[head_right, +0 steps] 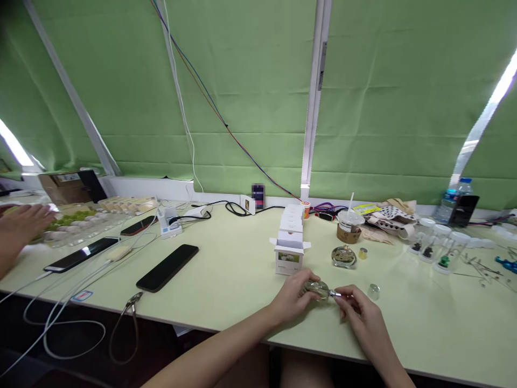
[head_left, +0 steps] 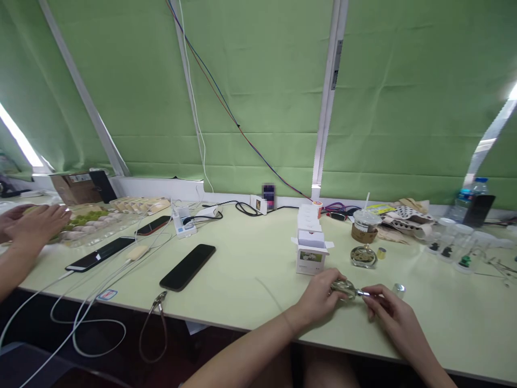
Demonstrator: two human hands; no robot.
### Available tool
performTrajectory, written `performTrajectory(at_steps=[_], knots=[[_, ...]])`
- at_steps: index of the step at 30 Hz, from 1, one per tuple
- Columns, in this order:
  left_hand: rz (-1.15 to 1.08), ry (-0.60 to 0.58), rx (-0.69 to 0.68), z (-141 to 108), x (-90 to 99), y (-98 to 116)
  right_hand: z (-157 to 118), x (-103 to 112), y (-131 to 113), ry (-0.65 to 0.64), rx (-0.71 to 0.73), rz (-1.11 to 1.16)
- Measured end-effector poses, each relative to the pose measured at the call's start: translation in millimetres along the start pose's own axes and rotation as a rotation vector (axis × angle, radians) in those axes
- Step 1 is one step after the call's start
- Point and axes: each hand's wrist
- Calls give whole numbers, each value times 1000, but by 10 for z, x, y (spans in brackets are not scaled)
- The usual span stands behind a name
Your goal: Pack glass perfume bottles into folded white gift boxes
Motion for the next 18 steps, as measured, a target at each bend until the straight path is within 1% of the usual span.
performTrajectory(at_steps=[6,12,14,18], knots=[[69,-11,6,-21,-1,-2,13,-13,-61,-90,-62,-80],[131,-23,-14,-28,3,3,45,-46,-43,-118,-158,40],[126,-30,-12,-27,-2,5,42,-53,-30,-106,-165,68],[81,-35,1,-24,-9,16,8,-69,-28,-9,-128,151]])
Point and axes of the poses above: each hand's wrist, its own z-axis towards the middle knuckle, its own x-axis out of the back of the hand, y = z × x, and after that the axes turned 15 degrees about -y, right-handed
